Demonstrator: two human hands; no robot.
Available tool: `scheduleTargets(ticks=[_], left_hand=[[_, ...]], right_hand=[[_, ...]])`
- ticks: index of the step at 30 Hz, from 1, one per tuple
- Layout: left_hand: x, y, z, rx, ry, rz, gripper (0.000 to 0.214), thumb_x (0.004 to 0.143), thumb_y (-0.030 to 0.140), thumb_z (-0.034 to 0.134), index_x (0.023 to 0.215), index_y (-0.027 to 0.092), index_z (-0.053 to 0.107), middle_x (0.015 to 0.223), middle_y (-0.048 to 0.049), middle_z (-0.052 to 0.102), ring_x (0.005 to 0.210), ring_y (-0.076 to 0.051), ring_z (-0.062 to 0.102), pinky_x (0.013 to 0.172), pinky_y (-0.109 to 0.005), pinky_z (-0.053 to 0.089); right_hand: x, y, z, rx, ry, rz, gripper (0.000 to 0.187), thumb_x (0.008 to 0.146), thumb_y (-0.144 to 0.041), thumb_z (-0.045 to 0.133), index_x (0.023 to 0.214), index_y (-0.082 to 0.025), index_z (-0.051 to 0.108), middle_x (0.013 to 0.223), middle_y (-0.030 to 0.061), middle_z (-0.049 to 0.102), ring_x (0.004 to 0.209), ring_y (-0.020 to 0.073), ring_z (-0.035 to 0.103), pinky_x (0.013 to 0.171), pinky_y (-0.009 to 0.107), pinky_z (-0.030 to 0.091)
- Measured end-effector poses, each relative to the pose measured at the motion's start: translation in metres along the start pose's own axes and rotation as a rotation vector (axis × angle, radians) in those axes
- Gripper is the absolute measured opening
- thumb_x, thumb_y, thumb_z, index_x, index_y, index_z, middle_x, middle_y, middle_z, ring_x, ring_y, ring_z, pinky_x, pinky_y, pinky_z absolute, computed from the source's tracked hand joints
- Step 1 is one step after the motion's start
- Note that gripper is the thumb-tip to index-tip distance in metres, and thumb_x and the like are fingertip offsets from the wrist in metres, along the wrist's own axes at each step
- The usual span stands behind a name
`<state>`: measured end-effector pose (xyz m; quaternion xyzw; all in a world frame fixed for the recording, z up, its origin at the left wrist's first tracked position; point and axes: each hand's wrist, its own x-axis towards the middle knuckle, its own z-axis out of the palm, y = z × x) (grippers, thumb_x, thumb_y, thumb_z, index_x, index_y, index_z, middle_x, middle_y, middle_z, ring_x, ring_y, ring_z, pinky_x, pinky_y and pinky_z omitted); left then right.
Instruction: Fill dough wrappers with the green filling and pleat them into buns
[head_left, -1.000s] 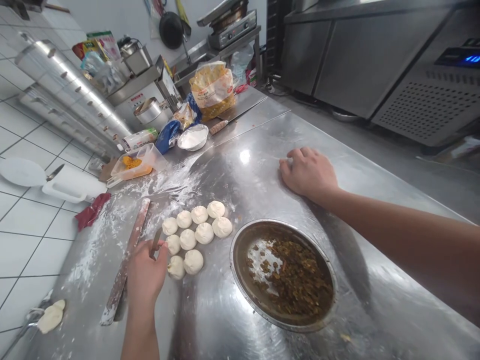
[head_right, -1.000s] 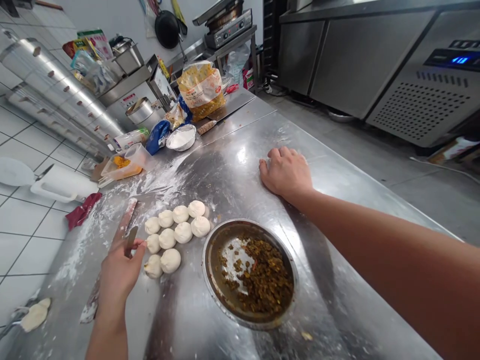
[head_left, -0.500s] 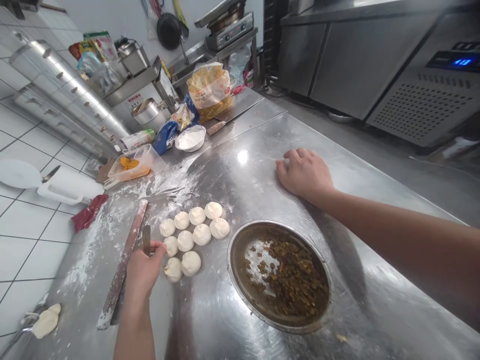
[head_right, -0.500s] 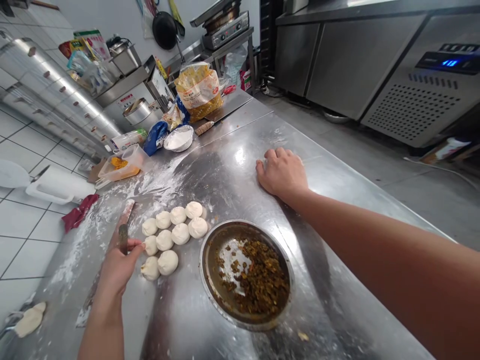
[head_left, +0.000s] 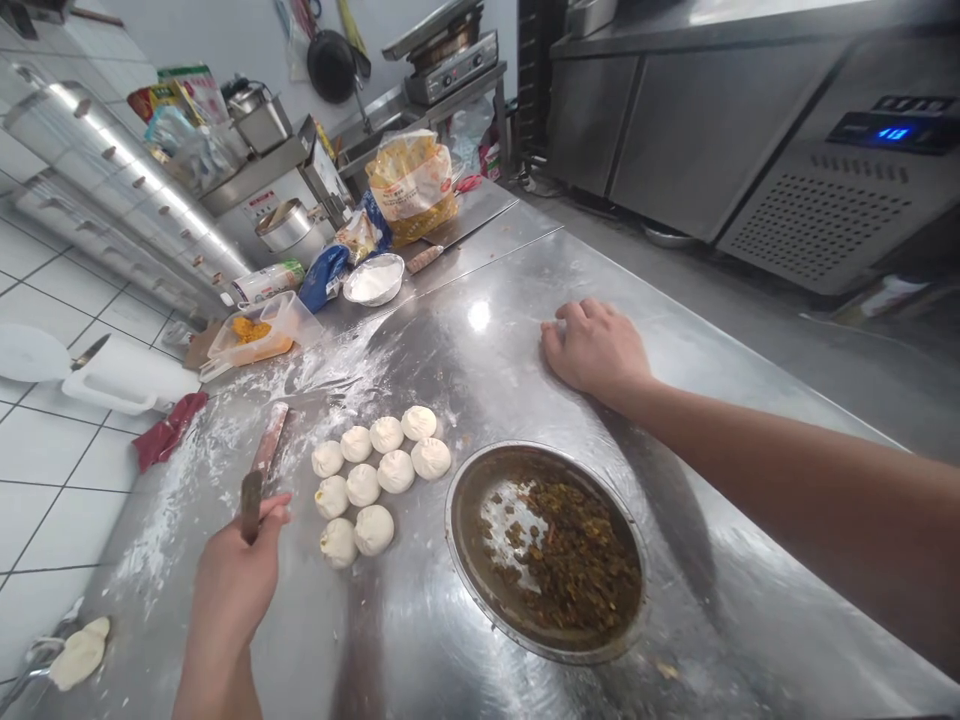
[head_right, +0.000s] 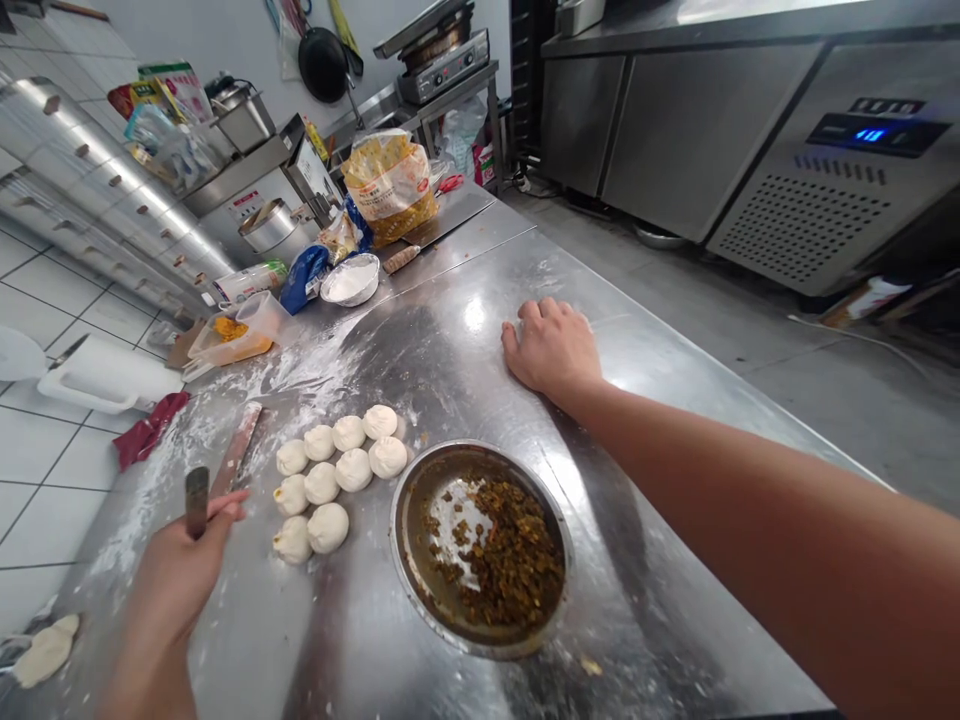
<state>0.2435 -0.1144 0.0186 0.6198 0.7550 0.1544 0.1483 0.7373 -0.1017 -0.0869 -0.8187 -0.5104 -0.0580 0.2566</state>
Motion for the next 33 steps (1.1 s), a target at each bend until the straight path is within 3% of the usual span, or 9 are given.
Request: scheduleTargets(ticks=[4, 7, 11, 14, 16, 20, 33], left_hand=[[-0.036, 0.026, -0.009, 0.183, 0.104, 0.024, 0.038, 0.091, 0.059, 0.058, 0.113, 0.036, 0.078, 0.088, -0.0015, 0.078, 0.077, -0.026, 0.072, 0.064, -0.033, 0.051], [-0.075, 0.054, 0.011, 0.186, 0.122, 0.282, 0.034, 0.092, 0.062, 0.058, 0.107, 0.038, 0.077, 0.095, 0.001, 0.078, 0.077, -0.022, 0.071, 0.064, -0.031, 0.053], [-0.125, 0.09, 0.054, -0.057, -0.16, 0.824, 0.019, 0.096, 0.047, 0.063, 0.103, 0.035, 0.076, 0.106, 0.0017, 0.076, 0.08, -0.014, 0.073, 0.066, -0.021, 0.057], [-0.15, 0.109, 0.082, -0.217, -0.358, 1.049, 0.017, 0.1, 0.029, 0.059, 0.111, 0.03, 0.072, 0.1, -0.0019, 0.073, 0.079, -0.012, 0.072, 0.069, -0.017, 0.058], [-0.159, 0.117, 0.095, -0.24, -0.416, 1.09, 0.019, 0.101, 0.022, 0.055, 0.113, 0.027, 0.07, 0.096, -0.0027, 0.071, 0.076, -0.011, 0.071, 0.071, -0.018, 0.058], [-0.166, 0.124, 0.108, -0.177, -0.408, 1.123, 0.022, 0.1, 0.019, 0.053, 0.112, 0.027, 0.069, 0.091, -0.0024, 0.067, 0.068, -0.013, 0.067, 0.066, -0.022, 0.057], [-0.168, 0.131, 0.121, -0.087, -0.408, 1.145, 0.025, 0.097, 0.016, 0.051, 0.109, 0.027, 0.069, 0.092, -0.0021, 0.066, 0.068, -0.014, 0.067, 0.059, -0.026, 0.053]], right_hand=[[-0.003, -0.002, -0.006, 0.014, -0.005, 0.006, 0.05, 0.102, -0.044, 0.037, 0.121, -0.008, 0.065, 0.118, 0.0257, 0.067, 0.113, 0.0414, 0.058, 0.099, 0.054, 0.043], [-0.006, 0.0, -0.008, -0.034, -0.017, -0.006, 0.045, 0.103, -0.041, 0.037, 0.119, -0.01, 0.064, 0.118, 0.0243, 0.067, 0.111, 0.0389, 0.057, 0.097, 0.051, 0.043], [-0.009, 0.004, -0.005, -0.101, -0.032, -0.022, 0.043, 0.105, -0.041, 0.035, 0.118, -0.012, 0.064, 0.117, 0.0223, 0.067, 0.108, 0.0373, 0.057, 0.096, 0.049, 0.043], [-0.01, 0.005, -0.004, -0.107, -0.035, -0.022, 0.043, 0.106, -0.043, 0.034, 0.119, -0.014, 0.063, 0.117, 0.0212, 0.067, 0.108, 0.0374, 0.055, 0.096, 0.05, 0.042], [-0.01, 0.006, -0.004, -0.095, -0.035, -0.021, 0.043, 0.106, -0.044, 0.033, 0.119, -0.016, 0.063, 0.117, 0.0206, 0.067, 0.109, 0.0375, 0.055, 0.096, 0.05, 0.042], [-0.011, 0.006, -0.004, -0.062, -0.037, -0.02, 0.043, 0.107, -0.044, 0.032, 0.119, -0.015, 0.062, 0.118, 0.0204, 0.065, 0.11, 0.0372, 0.054, 0.097, 0.05, 0.041], [-0.011, 0.007, -0.003, -0.028, -0.053, -0.008, 0.044, 0.106, -0.044, 0.032, 0.122, -0.016, 0.061, 0.119, 0.0203, 0.065, 0.11, 0.0377, 0.053, 0.096, 0.051, 0.04]])
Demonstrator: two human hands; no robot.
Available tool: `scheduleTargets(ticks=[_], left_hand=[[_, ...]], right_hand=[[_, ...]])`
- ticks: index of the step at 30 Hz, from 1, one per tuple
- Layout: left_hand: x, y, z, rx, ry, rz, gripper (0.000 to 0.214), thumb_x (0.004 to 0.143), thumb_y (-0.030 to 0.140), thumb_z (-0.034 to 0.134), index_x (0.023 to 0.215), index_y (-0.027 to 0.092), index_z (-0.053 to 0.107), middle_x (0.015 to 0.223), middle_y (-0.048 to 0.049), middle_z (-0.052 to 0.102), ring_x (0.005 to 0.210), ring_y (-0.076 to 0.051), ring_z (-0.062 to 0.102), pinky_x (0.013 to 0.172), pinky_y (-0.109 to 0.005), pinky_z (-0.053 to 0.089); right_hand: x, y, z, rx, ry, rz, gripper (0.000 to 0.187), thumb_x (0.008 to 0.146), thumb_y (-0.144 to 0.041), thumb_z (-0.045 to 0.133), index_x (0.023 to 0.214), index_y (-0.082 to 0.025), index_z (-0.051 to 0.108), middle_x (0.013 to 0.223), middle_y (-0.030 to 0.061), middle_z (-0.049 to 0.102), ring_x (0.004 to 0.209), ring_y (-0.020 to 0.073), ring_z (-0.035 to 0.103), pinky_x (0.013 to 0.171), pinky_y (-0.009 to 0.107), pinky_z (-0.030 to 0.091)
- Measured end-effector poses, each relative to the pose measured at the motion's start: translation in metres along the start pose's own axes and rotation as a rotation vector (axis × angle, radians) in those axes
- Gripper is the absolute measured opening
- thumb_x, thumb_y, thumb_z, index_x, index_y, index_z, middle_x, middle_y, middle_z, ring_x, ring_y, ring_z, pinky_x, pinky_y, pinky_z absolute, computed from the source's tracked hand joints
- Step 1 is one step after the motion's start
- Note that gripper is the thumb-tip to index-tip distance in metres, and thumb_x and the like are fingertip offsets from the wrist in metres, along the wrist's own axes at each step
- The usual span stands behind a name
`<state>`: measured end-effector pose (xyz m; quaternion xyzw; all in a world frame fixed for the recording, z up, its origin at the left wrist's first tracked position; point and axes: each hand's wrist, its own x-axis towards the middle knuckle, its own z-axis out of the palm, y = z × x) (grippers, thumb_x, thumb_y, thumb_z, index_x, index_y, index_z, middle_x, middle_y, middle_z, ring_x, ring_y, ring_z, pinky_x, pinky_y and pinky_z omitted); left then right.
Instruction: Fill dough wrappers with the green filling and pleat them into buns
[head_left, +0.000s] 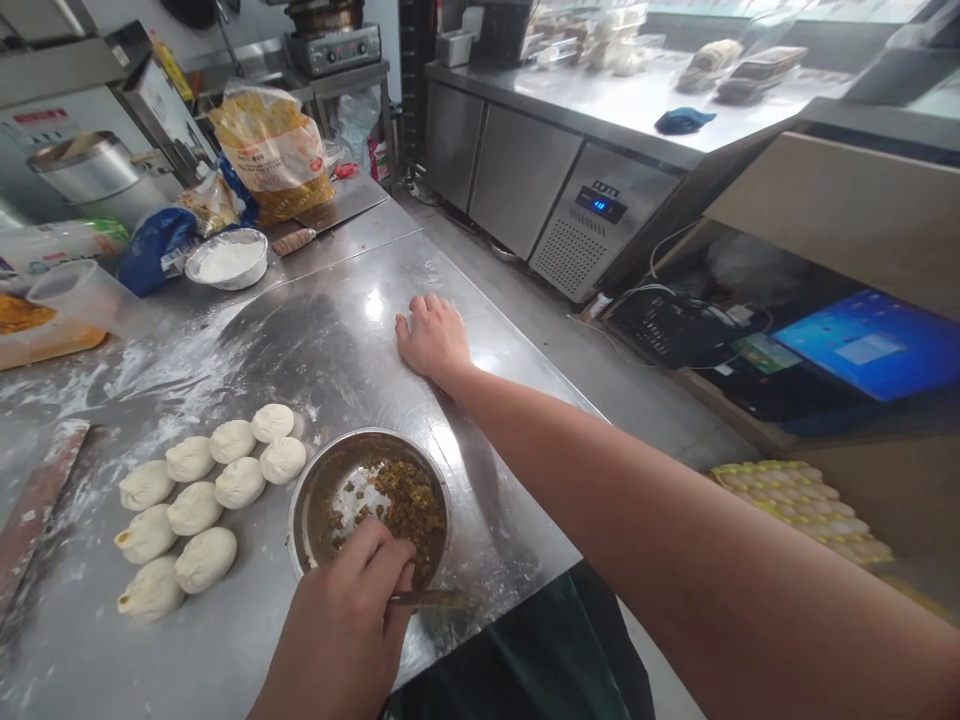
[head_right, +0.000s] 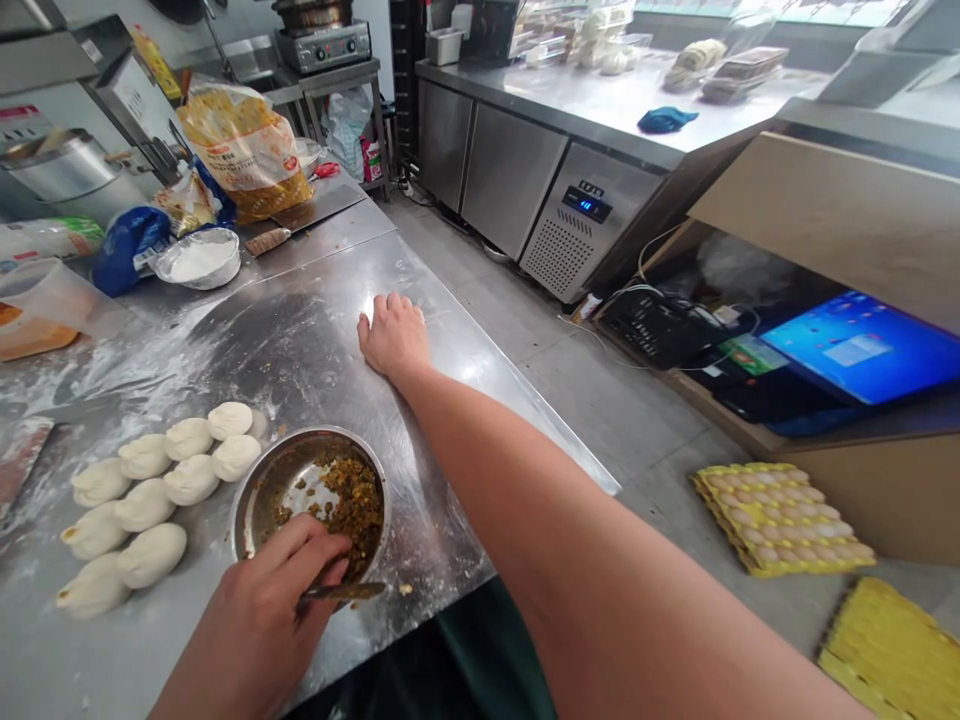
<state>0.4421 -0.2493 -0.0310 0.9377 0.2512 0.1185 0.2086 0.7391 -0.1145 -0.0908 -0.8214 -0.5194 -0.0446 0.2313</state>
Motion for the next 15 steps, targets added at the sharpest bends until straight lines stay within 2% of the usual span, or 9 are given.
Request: scheduleTargets(ticks=[4, 10, 13, 15], left_hand=[[0.003, 0.003, -0.001, -0.002, -0.014, -0.01, 0.022, 0.097, 0.016, 0.049, 0.099, 0.026, 0.069, 0.088, -0.0018, 0.065, 0.063, -0.013, 0.065, 0.06, -0.024, 0.053], [0.005, 0.003, -0.003, -0.04, 0.017, -0.023, 0.021, 0.098, 0.017, 0.049, 0.095, 0.026, 0.068, 0.084, -0.0023, 0.064, 0.065, -0.014, 0.064, 0.061, -0.024, 0.052], [0.004, 0.001, -0.014, -0.098, 0.003, -0.047, 0.02, 0.098, 0.018, 0.05, 0.099, 0.026, 0.068, 0.088, -0.0023, 0.065, 0.069, -0.014, 0.064, 0.066, -0.024, 0.054], [0.001, -0.002, -0.028, -0.13, 0.013, -0.073, 0.019, 0.099, 0.019, 0.051, 0.101, 0.027, 0.069, 0.09, -0.0017, 0.066, 0.072, -0.013, 0.065, 0.068, -0.023, 0.054]], right_hand=[[0.001, 0.0, 0.0, 0.002, 0.007, -0.006, 0.045, 0.106, -0.043, 0.031, 0.122, -0.015, 0.062, 0.118, 0.0209, 0.065, 0.109, 0.0381, 0.053, 0.095, 0.052, 0.041], [0.001, 0.0, 0.001, -0.036, 0.015, -0.006, 0.045, 0.106, -0.044, 0.031, 0.12, -0.016, 0.063, 0.117, 0.0196, 0.066, 0.108, 0.0369, 0.054, 0.094, 0.051, 0.042], [0.001, 0.0, 0.001, -0.06, 0.012, -0.01, 0.046, 0.107, -0.044, 0.03, 0.12, -0.015, 0.063, 0.117, 0.0197, 0.066, 0.108, 0.0362, 0.055, 0.094, 0.049, 0.042], [0.002, -0.002, -0.001, -0.064, 0.013, -0.012, 0.045, 0.106, -0.044, 0.031, 0.119, -0.015, 0.063, 0.117, 0.0202, 0.067, 0.108, 0.0366, 0.055, 0.094, 0.049, 0.042]])
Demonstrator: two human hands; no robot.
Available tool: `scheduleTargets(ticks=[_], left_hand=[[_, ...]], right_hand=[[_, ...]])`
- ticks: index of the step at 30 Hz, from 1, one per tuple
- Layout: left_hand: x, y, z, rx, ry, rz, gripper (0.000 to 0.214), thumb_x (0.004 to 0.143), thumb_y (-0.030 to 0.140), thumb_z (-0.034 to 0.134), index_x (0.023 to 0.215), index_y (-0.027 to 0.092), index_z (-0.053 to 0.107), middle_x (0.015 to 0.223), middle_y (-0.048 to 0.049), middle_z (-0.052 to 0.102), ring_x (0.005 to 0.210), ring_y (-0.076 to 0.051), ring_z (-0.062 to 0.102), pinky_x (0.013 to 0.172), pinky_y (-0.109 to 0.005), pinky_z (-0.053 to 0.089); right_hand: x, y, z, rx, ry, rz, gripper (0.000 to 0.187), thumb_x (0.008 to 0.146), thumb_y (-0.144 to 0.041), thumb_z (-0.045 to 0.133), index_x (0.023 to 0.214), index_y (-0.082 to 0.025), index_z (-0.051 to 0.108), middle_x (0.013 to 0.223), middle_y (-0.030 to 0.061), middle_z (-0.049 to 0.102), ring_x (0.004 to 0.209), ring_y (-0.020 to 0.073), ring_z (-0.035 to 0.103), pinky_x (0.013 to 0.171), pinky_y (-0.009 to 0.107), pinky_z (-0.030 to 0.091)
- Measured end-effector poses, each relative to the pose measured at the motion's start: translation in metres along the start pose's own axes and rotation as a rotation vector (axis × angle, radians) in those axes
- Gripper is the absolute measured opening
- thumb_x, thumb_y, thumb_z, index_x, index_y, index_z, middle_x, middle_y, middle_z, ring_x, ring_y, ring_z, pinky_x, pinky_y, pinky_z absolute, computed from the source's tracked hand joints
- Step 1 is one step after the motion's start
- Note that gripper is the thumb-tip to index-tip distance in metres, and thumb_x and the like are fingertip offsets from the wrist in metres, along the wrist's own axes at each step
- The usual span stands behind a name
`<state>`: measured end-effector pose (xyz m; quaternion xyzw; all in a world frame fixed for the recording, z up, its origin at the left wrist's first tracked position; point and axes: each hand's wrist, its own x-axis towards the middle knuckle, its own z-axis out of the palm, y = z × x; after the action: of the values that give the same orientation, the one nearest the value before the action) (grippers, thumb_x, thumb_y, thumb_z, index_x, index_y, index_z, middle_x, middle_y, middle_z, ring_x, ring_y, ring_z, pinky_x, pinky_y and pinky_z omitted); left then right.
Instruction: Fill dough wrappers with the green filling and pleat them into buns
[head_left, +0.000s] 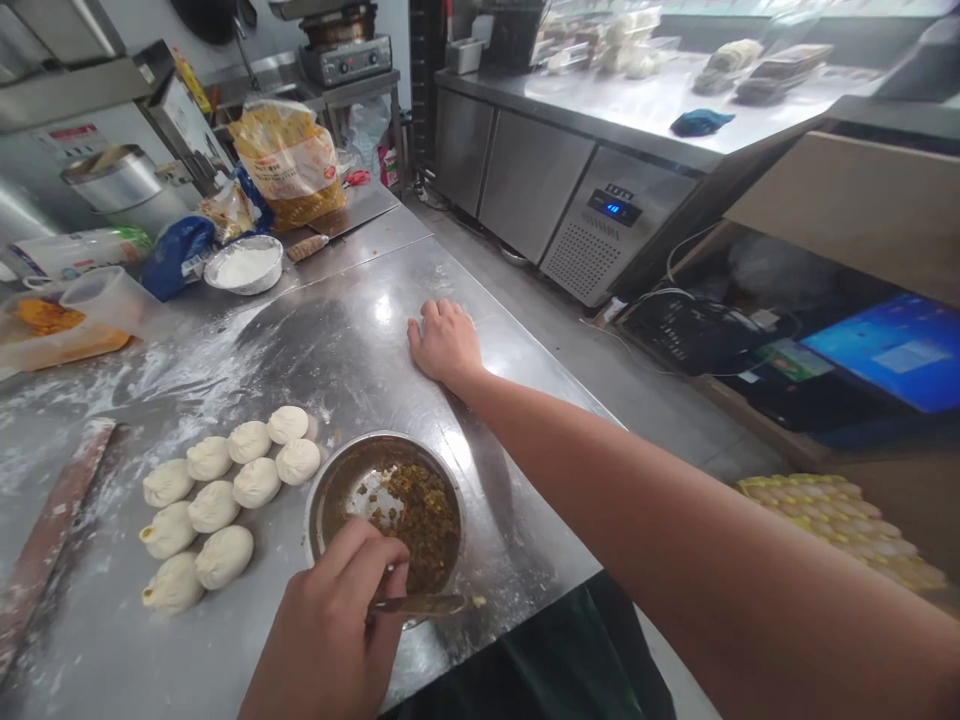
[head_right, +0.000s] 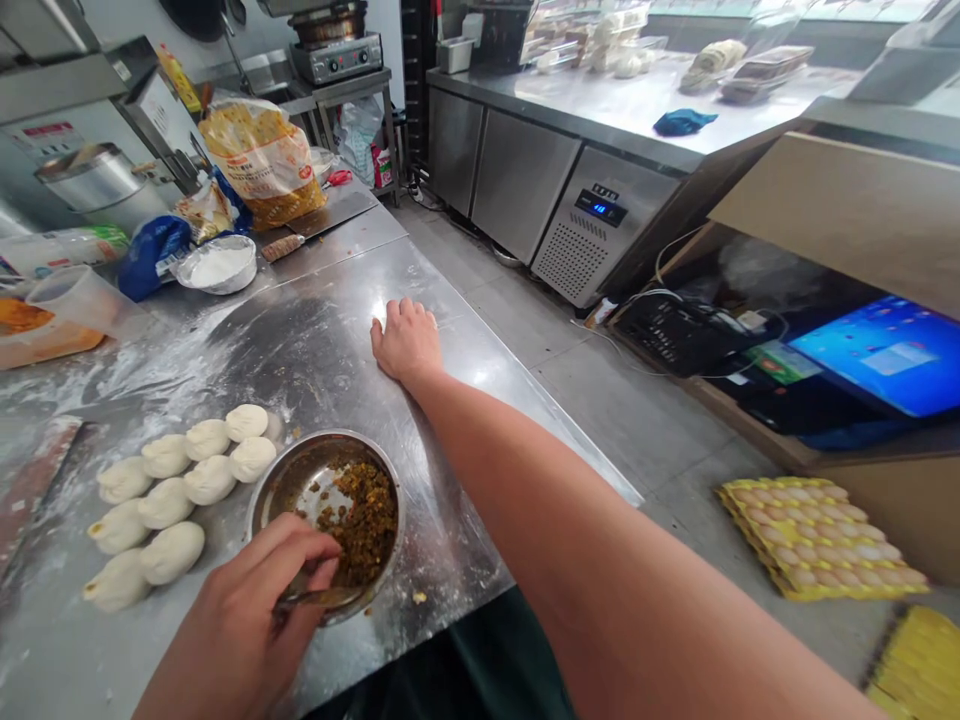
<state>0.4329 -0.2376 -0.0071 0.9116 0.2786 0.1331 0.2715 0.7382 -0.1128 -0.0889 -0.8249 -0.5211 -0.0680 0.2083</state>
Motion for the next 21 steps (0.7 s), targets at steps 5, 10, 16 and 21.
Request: scheduleTargets(ticks=[5, 10, 16, 21], left_hand=[[-0.012, -0.043, -0.058, 0.16, 0.149, -0.288, 0.018, 0.098, 0.038, 0.058, 0.098, 0.029, 0.073, 0.097, 0.0003, 0.072, 0.075, -0.013, 0.066, 0.068, -0.022, 0.051], [-0.027, -0.127, -0.121, 0.443, 0.463, -0.805, 0.03, 0.088, 0.051, 0.064, 0.101, 0.029, 0.078, 0.087, -0.0005, 0.075, 0.073, -0.019, 0.066, 0.069, -0.028, 0.047], [-0.023, -0.173, -0.138, 0.467, 0.449, -0.901, 0.028, 0.088, 0.048, 0.062, 0.102, 0.03, 0.077, 0.098, -0.0014, 0.076, 0.078, -0.02, 0.066, 0.075, -0.03, 0.046], [-0.018, -0.185, -0.133, 0.478, 0.413, -0.898, 0.027, 0.089, 0.048, 0.061, 0.102, 0.03, 0.076, 0.106, -0.0031, 0.075, 0.086, -0.023, 0.068, 0.077, -0.03, 0.045]], right_hand=[[0.003, -0.004, -0.004, 0.047, 0.016, 0.011, 0.044, 0.104, -0.043, 0.035, 0.118, -0.012, 0.064, 0.115, 0.0233, 0.067, 0.108, 0.0393, 0.056, 0.095, 0.052, 0.041], [0.006, -0.002, 0.0, 0.065, 0.038, -0.001, 0.05, 0.104, -0.045, 0.032, 0.119, -0.01, 0.065, 0.115, 0.0242, 0.067, 0.109, 0.0393, 0.058, 0.096, 0.052, 0.041], [0.007, -0.001, 0.001, 0.025, 0.04, -0.01, 0.052, 0.104, -0.045, 0.031, 0.12, -0.009, 0.064, 0.114, 0.0232, 0.068, 0.108, 0.0387, 0.058, 0.094, 0.05, 0.042], [0.008, -0.001, 0.004, 0.012, 0.035, -0.018, 0.052, 0.105, -0.045, 0.03, 0.121, -0.009, 0.065, 0.114, 0.0234, 0.068, 0.107, 0.039, 0.058, 0.094, 0.05, 0.042]])
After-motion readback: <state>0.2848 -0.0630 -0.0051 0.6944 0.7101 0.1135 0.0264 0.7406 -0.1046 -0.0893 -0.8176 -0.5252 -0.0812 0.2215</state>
